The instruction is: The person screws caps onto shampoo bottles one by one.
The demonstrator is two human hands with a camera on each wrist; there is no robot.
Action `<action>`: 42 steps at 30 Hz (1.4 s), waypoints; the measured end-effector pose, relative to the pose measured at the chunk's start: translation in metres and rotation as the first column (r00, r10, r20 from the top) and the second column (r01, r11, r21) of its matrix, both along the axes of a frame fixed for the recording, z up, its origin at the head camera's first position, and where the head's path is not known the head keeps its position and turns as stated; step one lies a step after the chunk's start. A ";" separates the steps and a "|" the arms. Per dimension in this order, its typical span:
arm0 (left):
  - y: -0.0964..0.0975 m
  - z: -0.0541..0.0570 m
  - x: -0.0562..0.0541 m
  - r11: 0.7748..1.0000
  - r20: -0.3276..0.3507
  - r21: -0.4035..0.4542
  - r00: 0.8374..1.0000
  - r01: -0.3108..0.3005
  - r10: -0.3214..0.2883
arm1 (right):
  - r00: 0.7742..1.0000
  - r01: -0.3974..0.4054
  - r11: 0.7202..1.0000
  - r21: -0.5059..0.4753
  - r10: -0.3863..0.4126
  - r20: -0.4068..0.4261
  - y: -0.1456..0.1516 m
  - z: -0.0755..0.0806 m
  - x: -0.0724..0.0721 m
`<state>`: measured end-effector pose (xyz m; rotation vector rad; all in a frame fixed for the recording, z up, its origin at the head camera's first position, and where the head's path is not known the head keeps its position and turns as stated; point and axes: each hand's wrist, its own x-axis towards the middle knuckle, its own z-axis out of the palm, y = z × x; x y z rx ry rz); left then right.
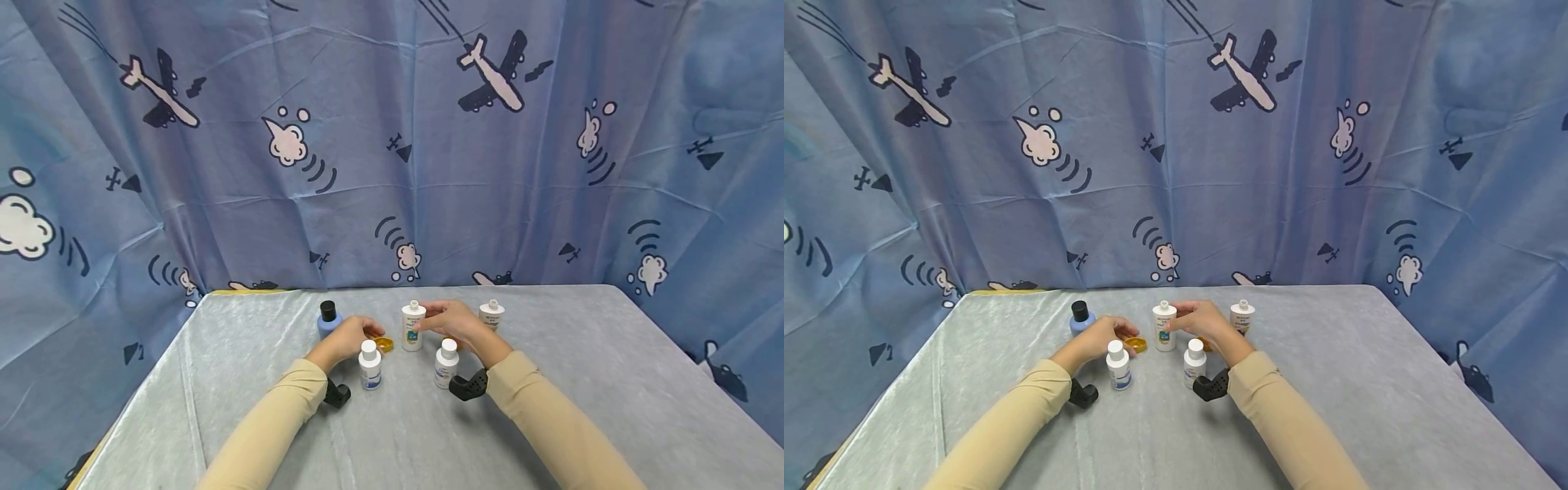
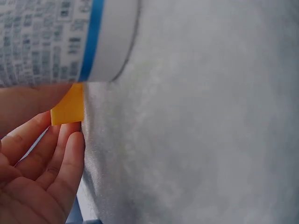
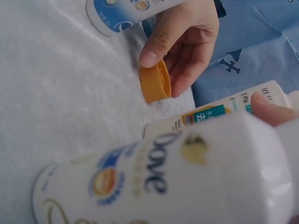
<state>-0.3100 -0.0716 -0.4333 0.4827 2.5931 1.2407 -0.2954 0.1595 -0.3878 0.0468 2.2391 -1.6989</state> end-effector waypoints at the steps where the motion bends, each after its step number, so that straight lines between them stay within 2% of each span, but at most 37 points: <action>1: 0.000 -0.001 0.000 1.000 -0.003 -0.001 1.000 -0.002 0.002 | 1.000 0.003 1.000 0.000 -0.003 0.004 0.000 -0.001 0.000; 6: 0.000 -0.002 0.000 1.000 -0.008 -0.015 1.000 -0.021 0.021 | 1.000 -0.006 1.000 0.018 0.007 -0.006 -0.003 -0.004 -0.002; 10: 0.000 0.003 0.001 0.999 0.006 0.019 0.999 -0.050 0.050 | 1.000 0.012 0.999 0.036 -0.011 -0.023 -0.004 -0.005 -0.002; 15: 0.001 0.021 0.006 0.992 -0.008 0.095 0.996 -0.088 0.089 | 0.997 0.047 0.999 -0.004 -0.047 -0.062 -0.002 0.002 0.002; 19: -0.001 0.037 0.011 0.985 -0.032 0.144 0.994 -0.098 0.103 | 0.992 0.013 0.999 -0.042 -0.019 -0.128 0.002 0.015 0.008; 24: -0.004 0.053 0.019 0.969 -0.017 0.222 0.993 -0.106 0.113 | 0.979 -0.029 0.996 -0.079 0.013 -0.206 0.005 0.035 0.020; 30: -0.008 0.063 0.029 0.931 -0.011 0.348 0.993 -0.109 0.120 | 0.965 -0.079 0.995 -0.067 0.060 -0.255 0.007 0.053 0.038; 33: -0.010 0.067 0.035 0.917 -0.005 0.383 0.993 -0.106 0.117 | 0.959 -0.100 0.993 -0.058 0.081 -0.270 0.009 0.057 0.048; 38: -0.012 0.073 0.050 0.904 0.004 0.424 0.998 -0.057 0.061 | 0.954 -0.124 0.992 -0.029 0.111 -0.278 0.014 0.054 0.065; 42: -0.013 0.074 0.061 0.883 0.001 0.468 1.000 -0.022 0.024 | 0.951 -0.132 0.991 0.001 0.127 -0.280 0.017 0.051 0.079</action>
